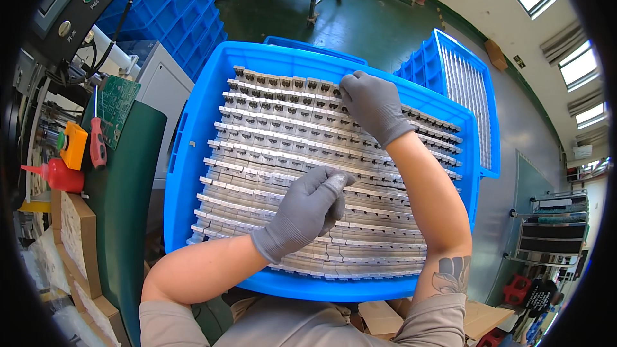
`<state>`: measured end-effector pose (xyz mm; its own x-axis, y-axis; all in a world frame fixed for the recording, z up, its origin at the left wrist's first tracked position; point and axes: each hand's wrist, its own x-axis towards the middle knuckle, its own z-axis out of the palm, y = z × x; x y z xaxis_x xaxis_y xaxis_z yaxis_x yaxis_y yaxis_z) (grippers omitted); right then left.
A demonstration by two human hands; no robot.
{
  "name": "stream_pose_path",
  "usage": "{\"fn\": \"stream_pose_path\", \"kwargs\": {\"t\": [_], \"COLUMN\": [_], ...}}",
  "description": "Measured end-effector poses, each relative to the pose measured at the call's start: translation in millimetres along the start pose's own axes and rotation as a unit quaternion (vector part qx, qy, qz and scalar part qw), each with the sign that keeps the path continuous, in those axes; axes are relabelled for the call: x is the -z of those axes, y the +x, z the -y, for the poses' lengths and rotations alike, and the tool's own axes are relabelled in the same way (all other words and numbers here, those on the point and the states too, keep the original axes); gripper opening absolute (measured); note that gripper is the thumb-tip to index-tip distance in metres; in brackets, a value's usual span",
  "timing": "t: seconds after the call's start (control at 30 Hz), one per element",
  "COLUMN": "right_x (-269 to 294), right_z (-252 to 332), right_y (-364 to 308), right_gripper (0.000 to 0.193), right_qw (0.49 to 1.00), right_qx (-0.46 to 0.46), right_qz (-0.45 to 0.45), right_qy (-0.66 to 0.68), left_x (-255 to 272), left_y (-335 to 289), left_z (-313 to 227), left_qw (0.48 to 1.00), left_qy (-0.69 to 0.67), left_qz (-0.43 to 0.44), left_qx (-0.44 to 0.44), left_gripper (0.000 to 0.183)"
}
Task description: The person arranges small, white rectangular components into a blue plastic tray with a grid of slots. They pick up the components one by one from a cardboard box and place them into the tray, filling the slots in a systematic row-by-row pattern.
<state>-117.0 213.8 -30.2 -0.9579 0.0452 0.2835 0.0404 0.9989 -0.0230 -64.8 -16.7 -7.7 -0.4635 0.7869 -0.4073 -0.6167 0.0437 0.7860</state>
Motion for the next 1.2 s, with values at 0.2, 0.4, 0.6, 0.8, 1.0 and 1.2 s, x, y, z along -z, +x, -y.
{"fn": "stream_pose_path", "kwargs": {"t": [0.2,0.4,0.6,0.8,1.0,1.2], "right_x": [11.3,26.5,98.9,131.4,136.6,130.5], "right_z": [1.1,3.6,64.7,107.6,127.2,142.0], "right_y": [-6.0,-17.4,-64.5,-104.9,-116.4,-126.3], "right_gripper": [0.013,0.016,0.024,0.047,0.038,0.03], "right_qw": [0.997,0.991,0.946,0.948,0.956,0.944], "right_qx": [-0.016,-0.014,-0.01,0.104,0.125,0.148], "right_qz": [-0.054,-0.071,-0.056,-0.079,-0.038,0.027], "right_qy": [0.057,0.117,0.319,0.291,0.264,0.295], "left_x": [1.0,1.0,9.4,3.8,-9.5,-6.8], "left_y": [-1.1,-4.1,1.7,-11.1,-50.6,-73.1], "left_z": [-1.3,-4.3,-4.6,-24.7,-19.2,2.6], "left_qw": [1.0,0.999,0.983,0.947,0.933,0.921], "left_qy": [0.001,-0.034,-0.18,-0.304,-0.344,-0.379], "left_qz": [0.009,0.014,0.001,-0.069,-0.056,-0.052], "left_qx": [-0.012,-0.003,-0.034,-0.071,-0.083,-0.072], "left_gripper": [0.035,0.053,0.062,0.057,0.052,0.046]}}
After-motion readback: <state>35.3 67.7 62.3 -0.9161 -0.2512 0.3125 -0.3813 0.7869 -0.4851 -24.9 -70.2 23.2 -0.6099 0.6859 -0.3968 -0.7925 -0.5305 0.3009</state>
